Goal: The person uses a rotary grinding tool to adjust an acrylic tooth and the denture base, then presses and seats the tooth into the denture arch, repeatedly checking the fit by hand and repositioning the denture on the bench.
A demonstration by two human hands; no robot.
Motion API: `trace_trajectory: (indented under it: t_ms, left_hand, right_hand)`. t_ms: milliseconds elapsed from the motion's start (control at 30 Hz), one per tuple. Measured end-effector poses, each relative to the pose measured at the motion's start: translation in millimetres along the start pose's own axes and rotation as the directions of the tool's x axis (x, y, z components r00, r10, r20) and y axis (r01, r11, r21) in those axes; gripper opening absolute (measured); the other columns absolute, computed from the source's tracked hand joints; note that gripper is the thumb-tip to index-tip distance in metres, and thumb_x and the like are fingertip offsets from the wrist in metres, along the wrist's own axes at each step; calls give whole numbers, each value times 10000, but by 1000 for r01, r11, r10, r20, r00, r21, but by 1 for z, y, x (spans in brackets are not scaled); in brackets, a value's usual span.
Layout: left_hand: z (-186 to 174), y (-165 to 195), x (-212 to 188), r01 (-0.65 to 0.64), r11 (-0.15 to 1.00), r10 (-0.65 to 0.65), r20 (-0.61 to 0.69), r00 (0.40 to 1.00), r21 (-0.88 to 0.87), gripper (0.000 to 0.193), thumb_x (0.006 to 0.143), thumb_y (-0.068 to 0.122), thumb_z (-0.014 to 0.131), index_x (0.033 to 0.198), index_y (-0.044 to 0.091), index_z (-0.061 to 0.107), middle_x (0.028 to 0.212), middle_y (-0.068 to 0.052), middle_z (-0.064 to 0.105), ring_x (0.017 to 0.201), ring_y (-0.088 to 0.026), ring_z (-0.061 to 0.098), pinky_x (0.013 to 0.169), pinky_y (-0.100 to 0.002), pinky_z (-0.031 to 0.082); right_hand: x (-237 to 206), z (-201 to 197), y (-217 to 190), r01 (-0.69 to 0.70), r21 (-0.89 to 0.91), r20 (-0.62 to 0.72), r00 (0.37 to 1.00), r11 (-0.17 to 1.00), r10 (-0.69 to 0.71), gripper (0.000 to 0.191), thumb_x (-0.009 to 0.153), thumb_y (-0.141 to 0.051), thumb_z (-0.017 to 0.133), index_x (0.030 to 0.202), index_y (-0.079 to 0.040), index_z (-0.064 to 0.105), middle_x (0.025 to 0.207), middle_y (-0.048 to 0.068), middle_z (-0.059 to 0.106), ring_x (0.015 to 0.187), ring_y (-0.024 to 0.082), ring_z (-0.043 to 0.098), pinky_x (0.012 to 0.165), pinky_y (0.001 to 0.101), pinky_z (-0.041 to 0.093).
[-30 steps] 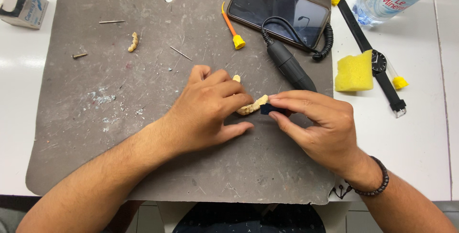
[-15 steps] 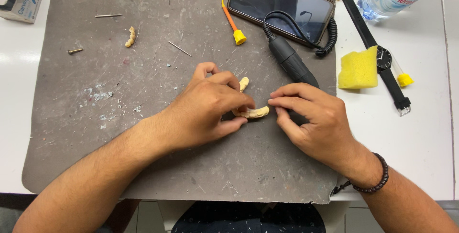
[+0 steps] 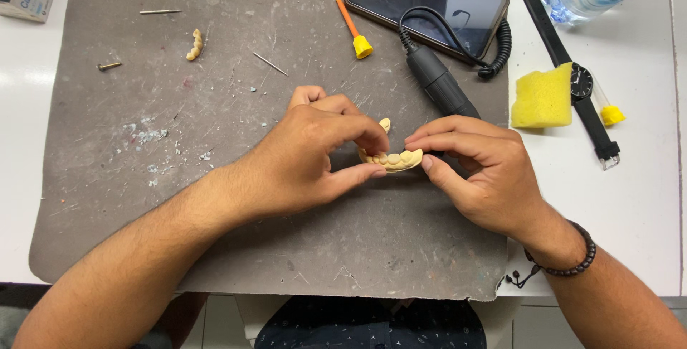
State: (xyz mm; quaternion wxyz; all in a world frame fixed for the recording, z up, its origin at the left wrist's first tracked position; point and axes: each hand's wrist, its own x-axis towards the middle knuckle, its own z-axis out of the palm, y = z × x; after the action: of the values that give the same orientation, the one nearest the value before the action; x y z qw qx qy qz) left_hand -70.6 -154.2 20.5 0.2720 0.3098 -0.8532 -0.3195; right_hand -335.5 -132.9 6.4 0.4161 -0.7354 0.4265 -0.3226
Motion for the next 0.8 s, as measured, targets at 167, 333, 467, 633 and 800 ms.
trace_trajectory:
  t_ms: [167,333,467,633,800]
  left_hand:
    - [0,-1,0,-11,1000,11,-7,1000,-2,186,868,197,828,1011,159,717,928,81,735,962,-79,678,958,-364,330]
    - [2,-2,0,-28,999,29,-31,999,23,165,871,193,827,1004,157,736,913,95,751,953,-88,668,948,-356,337]
    - [3,-2,0,-33,999,35,-39,999,32,170,869,205,829,1005,150,744,902,92,751,934,-92,663,931,-356,341]
    - [3,-2,-1,-53,998,55,-49,997,38,168,878,221,831,997,147,740,889,87,745,934,-98,660,928,-357,348]
    - [3,-1,-1,-49,999,49,-57,997,10,135,872,205,828,964,146,748,866,67,743,902,-110,675,894,-355,376]
  right_hand:
    - [0,-1,0,-24,-26,-5,1000,999,23,183,913,25,671,1078,17,750,1143,113,745,949,116,740,751,216,631]
    - [1,1,1,-40,-64,-3,999,997,39,185,899,21,683,1068,10,757,1128,103,752,892,109,742,696,207,618]
    - [1,2,1,-41,-62,19,999,997,43,191,892,17,697,1072,11,759,1132,97,755,881,106,742,690,209,602]
    - [1,1,2,-65,102,67,996,993,58,236,889,-40,738,1118,21,730,1182,100,721,1021,109,718,813,209,623]
    - [3,1,9,-278,216,124,959,936,257,182,921,-91,728,1068,8,767,1128,88,758,963,112,727,791,222,614]
